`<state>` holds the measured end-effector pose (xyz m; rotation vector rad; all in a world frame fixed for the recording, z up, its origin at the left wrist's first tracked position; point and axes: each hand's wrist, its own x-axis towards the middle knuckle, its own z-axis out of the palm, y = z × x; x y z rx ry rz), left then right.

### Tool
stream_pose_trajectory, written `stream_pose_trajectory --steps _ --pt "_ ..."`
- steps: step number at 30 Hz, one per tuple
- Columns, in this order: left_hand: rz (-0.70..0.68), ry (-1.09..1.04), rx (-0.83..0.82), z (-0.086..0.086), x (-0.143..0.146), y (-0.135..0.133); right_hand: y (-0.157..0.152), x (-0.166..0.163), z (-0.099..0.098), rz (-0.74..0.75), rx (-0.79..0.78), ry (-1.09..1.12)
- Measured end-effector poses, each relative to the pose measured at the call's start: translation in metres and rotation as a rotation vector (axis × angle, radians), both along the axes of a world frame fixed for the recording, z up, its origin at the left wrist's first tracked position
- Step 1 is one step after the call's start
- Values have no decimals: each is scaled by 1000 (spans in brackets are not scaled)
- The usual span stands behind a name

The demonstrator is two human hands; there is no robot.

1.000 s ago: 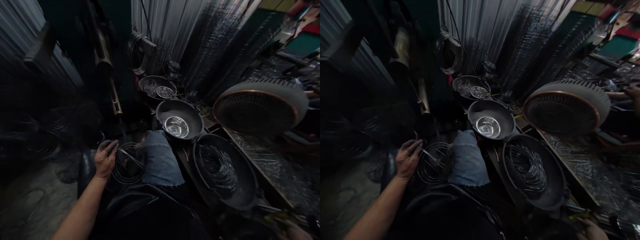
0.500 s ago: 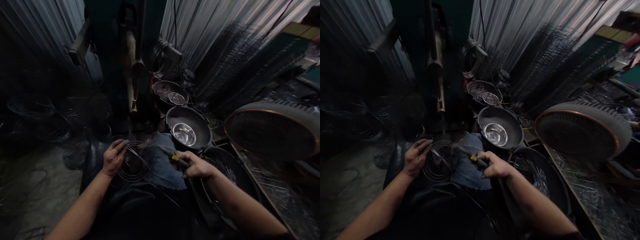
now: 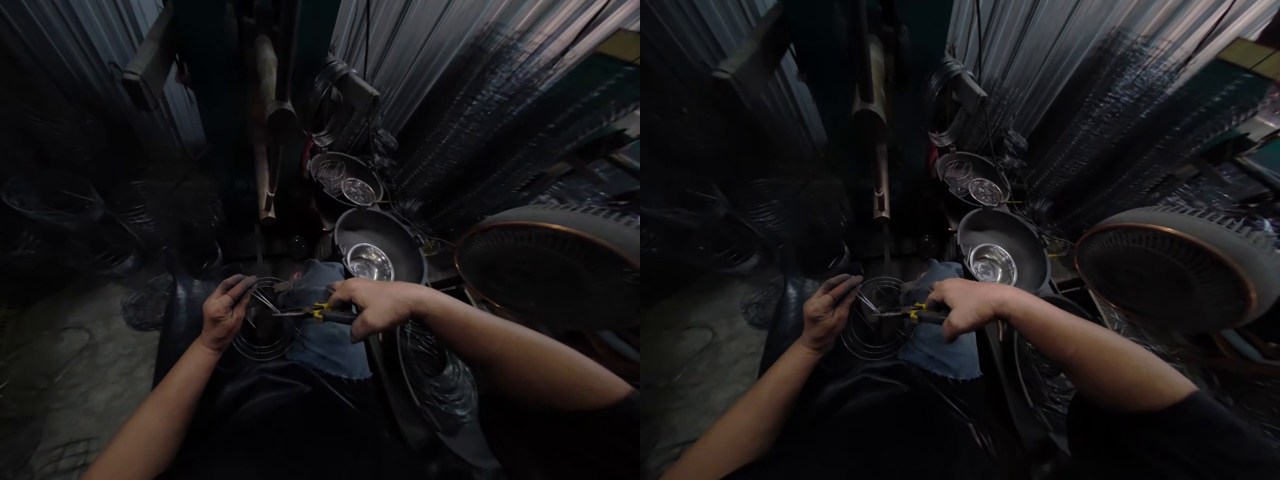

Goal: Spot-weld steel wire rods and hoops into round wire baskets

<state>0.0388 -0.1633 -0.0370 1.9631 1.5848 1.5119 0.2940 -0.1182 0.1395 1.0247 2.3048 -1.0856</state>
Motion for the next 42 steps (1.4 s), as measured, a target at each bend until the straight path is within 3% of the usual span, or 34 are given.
stream_pose_trajectory --steps 7,9,19,27,30,34,38,42 --pt "-28 27 74 -2 -1 0 -5 -22 11 -14 165 -192" --pt "-19 37 69 -2 -2 -1 -1 -23 6 -1 128 -176" --pt "-21 86 123 -3 -6 -6 38 10 -81 -12 -424 190" --pt "-7 103 116 5 -2 -10 44 3 -143 82 -721 374" --pt "3 102 108 8 -1 -10 41 1 -156 97 -787 431" --pt "34 93 89 8 0 -6 40 11 -144 55 -744 503" --pt "13 89 67 2 0 -5 39 25 -115 1 -599 550" --pt "-10 80 86 -2 1 -5 36 26 -82 -9 -413 448"
